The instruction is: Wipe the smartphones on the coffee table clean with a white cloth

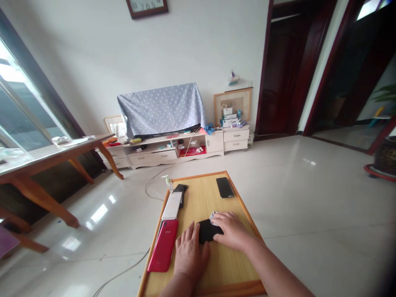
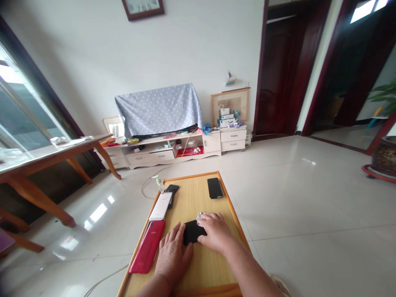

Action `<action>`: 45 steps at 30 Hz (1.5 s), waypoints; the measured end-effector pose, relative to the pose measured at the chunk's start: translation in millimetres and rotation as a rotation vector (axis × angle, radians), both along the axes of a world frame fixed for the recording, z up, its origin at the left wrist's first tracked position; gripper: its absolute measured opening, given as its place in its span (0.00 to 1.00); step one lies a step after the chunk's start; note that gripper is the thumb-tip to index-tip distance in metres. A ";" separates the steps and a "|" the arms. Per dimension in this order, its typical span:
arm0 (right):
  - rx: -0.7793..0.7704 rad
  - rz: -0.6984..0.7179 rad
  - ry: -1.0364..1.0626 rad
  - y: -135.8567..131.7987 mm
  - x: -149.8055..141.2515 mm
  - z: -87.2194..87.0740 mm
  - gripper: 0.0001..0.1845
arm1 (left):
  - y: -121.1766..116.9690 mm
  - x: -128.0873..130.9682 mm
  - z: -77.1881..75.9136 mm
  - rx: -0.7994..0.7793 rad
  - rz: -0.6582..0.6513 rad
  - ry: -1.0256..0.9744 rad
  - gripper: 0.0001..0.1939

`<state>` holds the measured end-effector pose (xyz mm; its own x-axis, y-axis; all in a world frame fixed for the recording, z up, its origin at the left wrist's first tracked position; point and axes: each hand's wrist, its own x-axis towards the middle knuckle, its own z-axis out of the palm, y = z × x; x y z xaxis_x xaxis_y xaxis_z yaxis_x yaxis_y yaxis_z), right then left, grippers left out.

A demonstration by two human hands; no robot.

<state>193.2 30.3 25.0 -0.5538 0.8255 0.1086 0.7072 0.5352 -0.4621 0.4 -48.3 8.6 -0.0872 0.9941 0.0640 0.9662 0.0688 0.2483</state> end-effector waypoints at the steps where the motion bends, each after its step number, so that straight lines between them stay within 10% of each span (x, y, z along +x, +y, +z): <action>1: 0.016 -0.047 -0.009 -2.5 -0.7 1.2 0.27 | 0.3 -0.4 -1.0 -0.006 0.004 0.000 0.33; 9: 0.049 -0.429 -0.132 -20.1 2.0 1.9 0.09 | -3.8 0.1 -3.1 0.072 -0.013 -0.011 0.28; 28: -0.044 -0.320 0.294 -18.2 -7.0 -25.5 0.10 | -0.3 -2.5 -8.4 0.063 -0.131 -0.018 0.35; 37: 0.097 -0.462 -0.012 3.5 1.8 -16.0 0.10 | -1.3 -5.2 -6.5 0.132 -0.167 -0.040 0.23; 45: 0.121 -0.115 -0.063 -45.5 -31.1 -25.6 0.25 | 0.6 -5.3 -12.2 0.155 -0.125 -0.064 0.17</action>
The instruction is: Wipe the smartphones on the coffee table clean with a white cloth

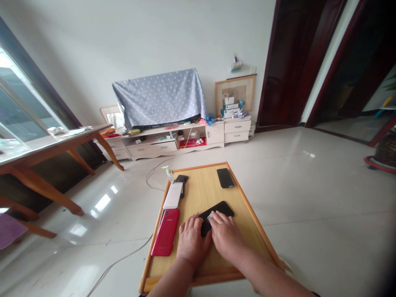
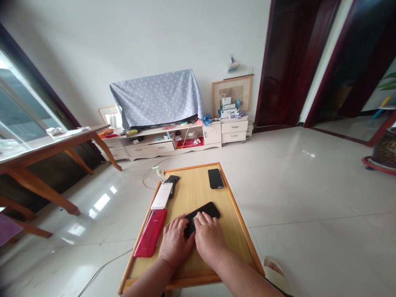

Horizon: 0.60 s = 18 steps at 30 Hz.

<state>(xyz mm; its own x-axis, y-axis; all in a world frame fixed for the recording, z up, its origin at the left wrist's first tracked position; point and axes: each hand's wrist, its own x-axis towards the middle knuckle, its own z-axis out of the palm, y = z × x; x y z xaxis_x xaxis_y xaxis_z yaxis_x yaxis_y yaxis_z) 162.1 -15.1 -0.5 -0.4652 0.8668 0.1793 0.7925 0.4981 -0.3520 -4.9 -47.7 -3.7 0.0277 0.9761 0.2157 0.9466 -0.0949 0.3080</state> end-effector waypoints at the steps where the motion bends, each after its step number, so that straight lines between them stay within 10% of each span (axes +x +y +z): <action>1: 0.000 0.030 -0.008 -3.0 0.8 -1.3 0.25 | 0.1 -0.1 -0.3 0.002 -0.004 -0.004 0.16; 8: -0.079 -0.164 -0.127 16.8 31.4 1.6 0.32 | -0.5 1.2 2.5 0.000 0.005 -0.018 0.19; 15: -0.124 0.123 -0.008 -6.1 7.6 2.0 0.34 | 0.9 -0.6 0.0 -0.041 -0.005 -0.006 0.24; 18: -0.127 0.027 -0.027 7.3 11.3 2.8 0.34 | 0.4 0.5 2.2 -0.033 -0.008 -0.001 0.24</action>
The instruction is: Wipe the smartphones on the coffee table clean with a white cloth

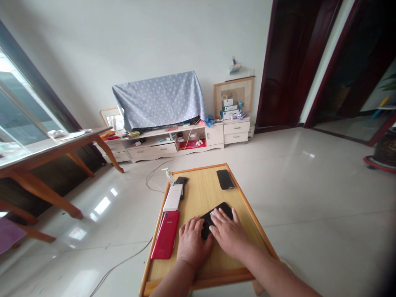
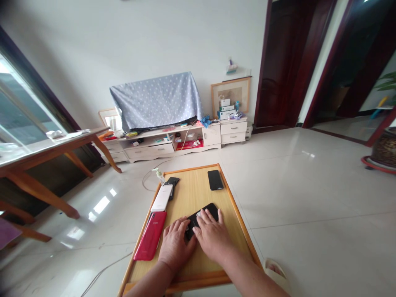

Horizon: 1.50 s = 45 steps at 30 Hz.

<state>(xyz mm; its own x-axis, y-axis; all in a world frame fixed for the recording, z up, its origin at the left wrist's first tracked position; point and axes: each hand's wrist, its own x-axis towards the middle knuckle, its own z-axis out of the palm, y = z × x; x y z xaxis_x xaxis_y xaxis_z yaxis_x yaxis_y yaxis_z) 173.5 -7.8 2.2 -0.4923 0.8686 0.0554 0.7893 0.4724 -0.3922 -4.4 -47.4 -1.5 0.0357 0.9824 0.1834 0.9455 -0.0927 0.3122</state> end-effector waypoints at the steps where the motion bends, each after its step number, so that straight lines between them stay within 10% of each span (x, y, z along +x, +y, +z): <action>1: -0.003 -0.059 -0.019 6.3 2.4 0.2 0.34 | -0.3 0.4 0.7 0.003 0.000 0.001 0.24; 4: -0.009 -0.159 -0.050 15.8 3.3 0.6 0.36 | -0.5 0.5 1.3 -0.006 0.005 0.005 0.25; 11: 0.004 0.081 0.082 -3.3 -16.9 -0.2 0.33 | 1.4 -2.4 -1.2 -0.041 0.002 0.008 0.24; 18: 0.019 -0.215 -0.023 31.3 -5.8 -2.1 0.32 | -0.1 -1.1 2.1 -0.011 0.010 -0.019 0.26; 25: -0.021 0.047 0.080 11.9 -32.0 0.5 0.33 | 0.7 0.8 6.5 -0.034 0.000 -0.043 0.24; 34: 0.031 -0.296 -0.028 51.4 -12.8 -4.3 0.30 | 0.4 1.1 6.3 -0.043 0.035 -0.037 0.25; 41: -0.004 -0.005 0.057 21.7 -32.5 -6.7 0.31 | 0.2 4.0 10.1 -0.047 0.036 -0.050 0.22; 45: -0.007 -0.180 0.012 37.6 -21.0 -4.9 0.30 | -0.5 3.5 9.2 -0.043 0.047 -0.043 0.24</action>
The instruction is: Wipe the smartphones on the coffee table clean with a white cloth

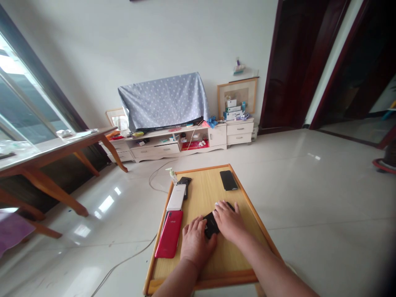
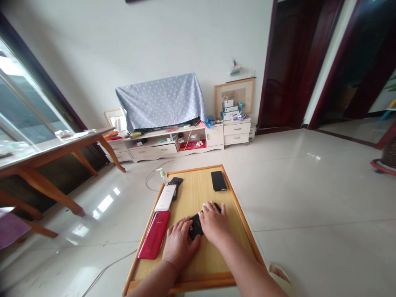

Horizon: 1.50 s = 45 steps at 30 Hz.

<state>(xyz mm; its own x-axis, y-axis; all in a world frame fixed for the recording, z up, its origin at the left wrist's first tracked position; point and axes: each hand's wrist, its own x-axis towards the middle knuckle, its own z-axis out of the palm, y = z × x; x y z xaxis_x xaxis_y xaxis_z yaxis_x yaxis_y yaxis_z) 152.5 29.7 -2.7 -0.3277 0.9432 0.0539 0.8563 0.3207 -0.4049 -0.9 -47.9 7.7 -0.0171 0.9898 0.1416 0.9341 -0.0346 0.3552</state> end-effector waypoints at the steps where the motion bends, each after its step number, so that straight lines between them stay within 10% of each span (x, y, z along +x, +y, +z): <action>1: -0.002 -0.052 -0.017 4.5 3.4 0.1 0.29 | 0.0 -0.2 -0.3 0.002 0.001 0.003 0.24; 10: -0.038 0.206 0.061 -27.0 -6.4 -0.9 0.32 | 0.0 4.8 6.3 -0.017 0.003 0.018 0.21; 17: -0.042 -0.029 -0.023 -6.3 17.8 7.3 0.30 | 0.6 3.9 -1.0 0.002 0.008 0.038 0.24; 24: -0.001 0.256 0.087 -36.0 5.5 3.9 0.30 | 2.2 3.6 -3.8 0.002 -0.010 0.041 0.22; 31: -0.032 -0.040 0.002 -2.0 22.3 8.5 0.29 | 0.4 8.0 0.8 0.005 0.014 0.046 0.24; 39: -0.042 0.224 0.099 -16.9 0.2 7.0 0.27 | 3.3 7.1 -1.0 -0.024 0.000 0.041 0.23; 45: -0.015 -0.076 0.024 10.8 19.2 7.0 0.27 | 2.4 7.8 -2.7 -0.033 0.023 0.072 0.25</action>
